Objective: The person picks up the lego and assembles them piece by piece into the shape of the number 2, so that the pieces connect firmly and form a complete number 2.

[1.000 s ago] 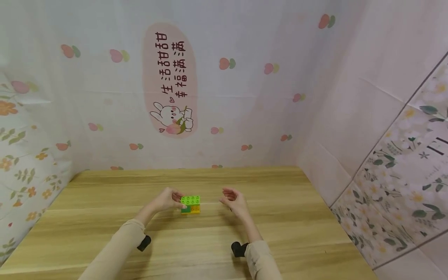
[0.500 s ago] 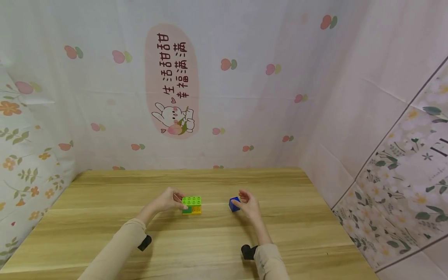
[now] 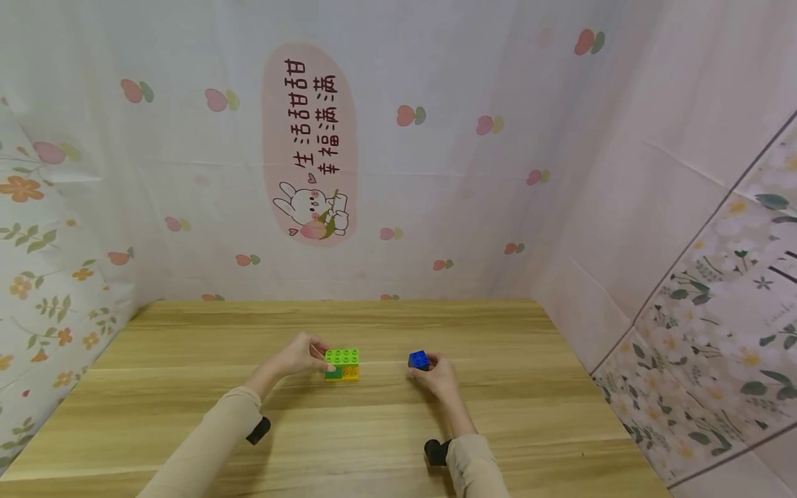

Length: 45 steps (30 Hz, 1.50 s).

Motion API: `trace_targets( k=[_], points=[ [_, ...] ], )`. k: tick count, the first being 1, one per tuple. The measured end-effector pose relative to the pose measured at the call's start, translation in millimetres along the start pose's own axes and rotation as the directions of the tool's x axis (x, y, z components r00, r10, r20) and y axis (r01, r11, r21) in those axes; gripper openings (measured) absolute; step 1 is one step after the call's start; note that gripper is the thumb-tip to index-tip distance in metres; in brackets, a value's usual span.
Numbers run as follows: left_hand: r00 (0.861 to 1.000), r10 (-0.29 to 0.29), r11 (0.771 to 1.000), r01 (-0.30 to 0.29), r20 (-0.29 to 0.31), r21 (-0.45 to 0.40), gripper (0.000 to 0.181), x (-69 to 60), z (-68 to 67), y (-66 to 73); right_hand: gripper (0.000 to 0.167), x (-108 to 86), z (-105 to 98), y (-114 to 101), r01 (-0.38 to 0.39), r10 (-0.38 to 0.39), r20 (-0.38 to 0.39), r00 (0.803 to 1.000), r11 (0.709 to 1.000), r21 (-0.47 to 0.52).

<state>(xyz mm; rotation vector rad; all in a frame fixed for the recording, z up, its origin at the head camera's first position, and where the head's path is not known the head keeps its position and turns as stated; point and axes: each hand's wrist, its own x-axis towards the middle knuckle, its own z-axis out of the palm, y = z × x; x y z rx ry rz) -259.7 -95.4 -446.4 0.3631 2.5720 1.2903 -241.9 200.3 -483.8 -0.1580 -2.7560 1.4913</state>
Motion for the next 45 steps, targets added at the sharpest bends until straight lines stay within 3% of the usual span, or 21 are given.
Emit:
trace_targets(
  k=[6, 11, 16, 27, 39, 45],
  points=[
    [1.000, 0.014, 1.000, -0.014, 0.004, -0.008, 0.044, 1.3, -0.7, -2.1, 0.054, 1.5, 4, 1, 0.011, -0.011, -0.031, 0.999, 1.000, -0.018],
    [1.000, 0.007, 1.000, -0.007, 0.011, -0.013, 0.042, 1.9, -1.1, -2.6, 0.047, 3.3, 6, 2, 0.047, -0.051, -0.050, 0.997, 0.995, -0.089],
    [1.000, -0.003, 1.000, 0.003, 0.016, -0.016, 0.041, 2.5, -0.5, -1.1, 0.044, 3.8, 4, 0, 0.025, -0.029, -0.052, 0.998, 0.997, -0.078],
    [1.000, -0.015, 1.000, 0.016, 0.012, -0.025, 0.041, 4.7, 0.9, -0.3, 0.053, 9.0, 3, -20, -0.009, 0.012, 0.032, 0.999, 0.994, -0.104],
    [1.000, -0.017, 1.000, 0.017, 0.016, -0.024, 0.041, 2.6, -0.8, -0.4, 0.047, 14.3, 17, -51, 0.079, -0.067, 0.113, 0.991, 0.991, -0.105],
    [1.000, -0.016, 0.999, 0.016, 0.012, -0.035, 0.041, 2.8, 0.1, -0.6, 0.049, 16.8, 23, -63, 0.079, -0.072, 0.142, 0.987, 0.996, -0.042]
  ],
)
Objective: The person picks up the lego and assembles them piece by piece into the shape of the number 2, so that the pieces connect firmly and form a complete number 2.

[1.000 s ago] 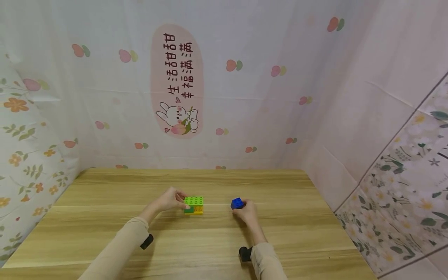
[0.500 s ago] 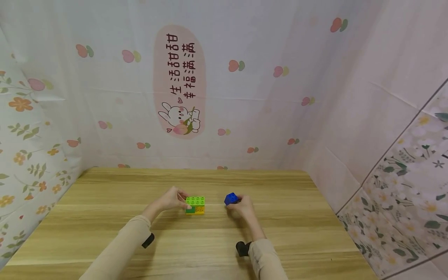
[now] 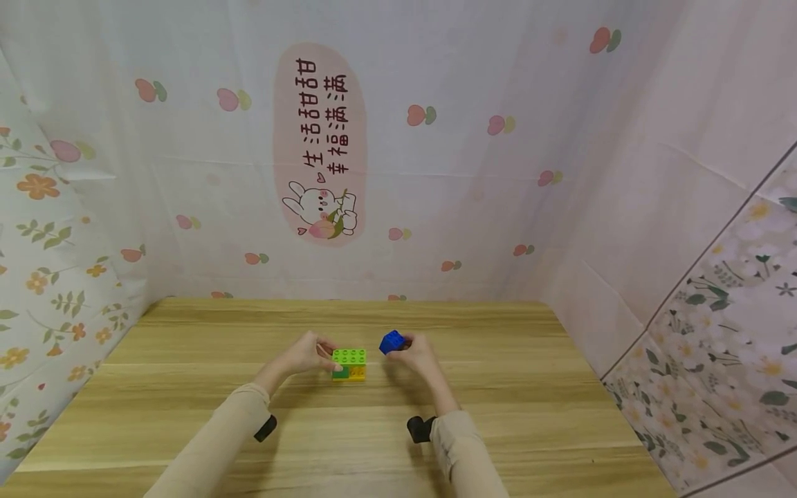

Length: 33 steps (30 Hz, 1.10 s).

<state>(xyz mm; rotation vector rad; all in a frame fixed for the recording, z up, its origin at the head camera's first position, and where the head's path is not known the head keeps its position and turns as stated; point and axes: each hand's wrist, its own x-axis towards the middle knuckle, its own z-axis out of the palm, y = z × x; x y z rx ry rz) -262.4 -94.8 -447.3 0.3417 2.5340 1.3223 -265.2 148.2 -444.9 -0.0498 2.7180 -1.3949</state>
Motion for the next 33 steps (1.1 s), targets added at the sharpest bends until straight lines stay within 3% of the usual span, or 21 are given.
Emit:
trace_targets(
  k=[17, 33],
  points=[
    [1.000, 0.009, 1.000, -0.009, 0.016, 0.005, 0.040, -0.9, -1.6, -1.0, 0.048, 6.2, 16, -19, 0.089, -0.089, 0.050, 0.995, 0.996, -0.012],
    [1.000, -0.009, 1.000, 0.009, 0.006, -0.004, 0.039, 0.4, -0.6, 0.2, 0.045, 4.0, 20, -30, 0.134, -0.137, 0.159, 0.978, 0.991, 0.024]
  ],
)
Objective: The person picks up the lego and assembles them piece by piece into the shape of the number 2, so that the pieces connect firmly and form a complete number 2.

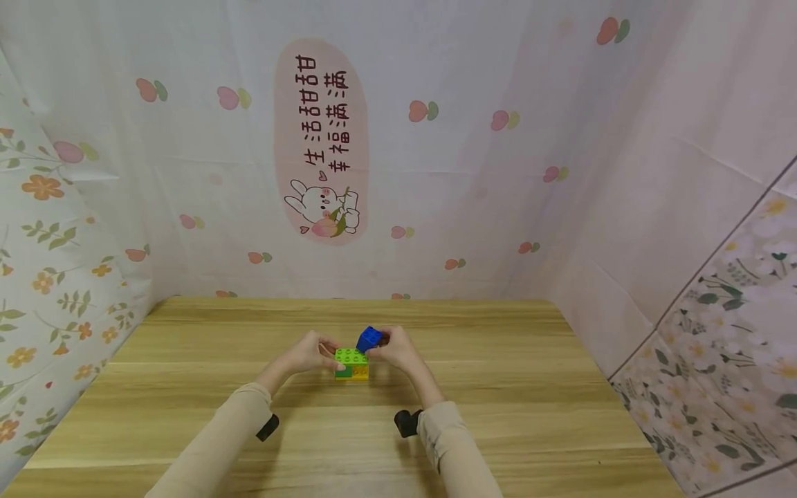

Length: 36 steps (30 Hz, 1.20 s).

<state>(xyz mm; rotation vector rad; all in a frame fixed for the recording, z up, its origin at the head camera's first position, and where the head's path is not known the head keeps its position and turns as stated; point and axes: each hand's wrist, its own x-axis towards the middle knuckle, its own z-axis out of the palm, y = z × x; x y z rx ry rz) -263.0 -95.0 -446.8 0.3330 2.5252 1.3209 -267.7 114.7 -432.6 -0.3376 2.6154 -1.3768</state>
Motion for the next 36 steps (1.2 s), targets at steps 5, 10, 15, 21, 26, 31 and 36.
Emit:
trace_targets(
  k=[5, 10, 15, 21, 26, 31, 36],
  points=[
    [1.000, 0.026, 1.000, -0.026, 0.004, 0.008, 0.037, 1.4, -0.6, -2.5, 0.042, 1.1, 1, -2, 0.008, -0.008, 0.018, 1.000, 1.000, 0.008],
    [1.000, 0.021, 1.000, -0.021, 0.010, 0.012, 0.038, 1.0, -0.9, -1.9, 0.042, 1.7, 2, 0, 0.038, -0.037, 0.051, 0.998, 0.999, -0.014],
    [1.000, 0.016, 1.000, -0.016, 0.012, 0.006, 0.040, -0.4, -1.3, -0.6, 0.041, 2.8, 0, 2, 0.088, -0.083, 0.113, 0.990, 0.995, -0.041],
    [1.000, 0.021, 1.000, -0.020, 0.014, -0.015, 0.040, -0.4, -1.7, -1.7, 0.044, 6.0, -4, 3, 0.141, -0.129, 0.191, 0.973, 0.989, -0.053],
    [1.000, 0.023, 1.000, -0.023, 0.021, -0.020, 0.041, 1.2, -1.4, -2.6, 0.040, 7.8, -8, 3, 0.183, -0.164, 0.258, 0.952, 0.982, -0.051],
    [0.999, 0.030, 0.999, -0.029, 0.027, -0.038, 0.041, 0.1, -1.6, -2.5, 0.042, 4.8, -12, -6, 0.186, -0.157, 0.295, 0.943, 0.980, -0.073],
    [0.999, 0.042, 0.998, -0.041, 0.029, -0.047, 0.040, -0.9, -2.4, -3.0, 0.039, 7.3, -9, -5, 0.157, -0.129, 0.285, 0.950, 0.985, -0.078]
  ],
)
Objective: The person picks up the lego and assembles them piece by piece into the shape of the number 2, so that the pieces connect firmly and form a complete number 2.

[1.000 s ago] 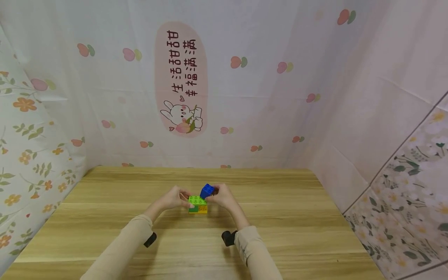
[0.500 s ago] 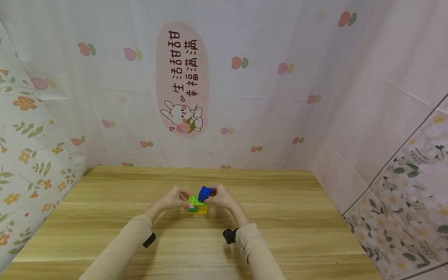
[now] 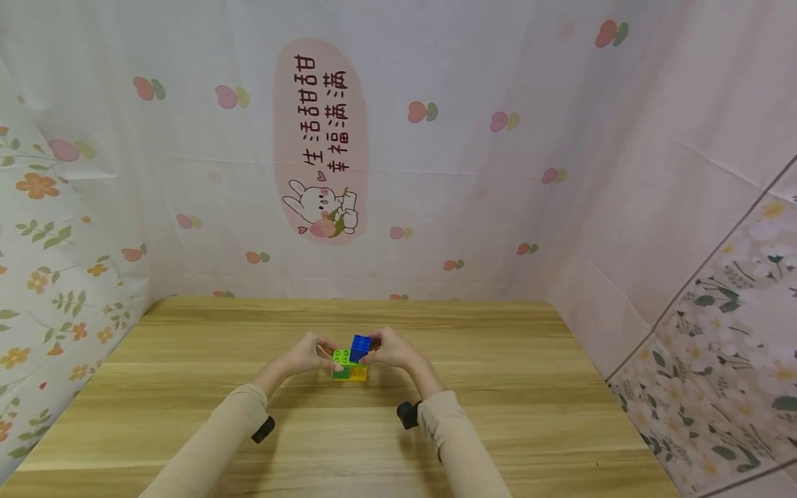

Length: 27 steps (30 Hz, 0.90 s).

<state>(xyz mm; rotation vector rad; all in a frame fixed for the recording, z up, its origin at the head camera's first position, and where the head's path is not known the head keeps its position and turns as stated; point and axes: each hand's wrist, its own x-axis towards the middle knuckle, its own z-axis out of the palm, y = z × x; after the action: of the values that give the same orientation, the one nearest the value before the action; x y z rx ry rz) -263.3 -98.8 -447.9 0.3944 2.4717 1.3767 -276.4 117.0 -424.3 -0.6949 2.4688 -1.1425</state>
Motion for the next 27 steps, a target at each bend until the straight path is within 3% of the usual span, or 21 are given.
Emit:
trace_targets(
  k=[8, 12, 19, 27],
  points=[
    [1.000, 0.016, 1.000, -0.016, 0.010, -0.002, 0.040, 1.4, 0.0, -0.8, 0.029, 1.5, 11, 12, 0.061, -0.058, -0.039, 0.998, 0.993, 0.105],
    [1.000, 0.019, 1.000, -0.019, 0.008, 0.003, 0.040, 0.2, -0.3, -0.4, 0.029, -0.1, 12, 11, 0.083, -0.077, -0.055, 0.996, 0.990, 0.112],
    [1.000, 0.017, 1.000, -0.017, 0.003, -0.006, 0.038, -2.4, 0.0, -0.4, 0.025, -8.7, 8, -8, 0.057, -0.053, -0.042, 0.998, 0.993, 0.103],
    [1.000, -0.014, 1.000, 0.014, -0.022, 0.009, 0.041, -1.9, 1.4, -1.8, 0.029, 0.7, 11, 6, 0.011, -0.008, -0.039, 0.999, 0.998, 0.060]
  ],
)
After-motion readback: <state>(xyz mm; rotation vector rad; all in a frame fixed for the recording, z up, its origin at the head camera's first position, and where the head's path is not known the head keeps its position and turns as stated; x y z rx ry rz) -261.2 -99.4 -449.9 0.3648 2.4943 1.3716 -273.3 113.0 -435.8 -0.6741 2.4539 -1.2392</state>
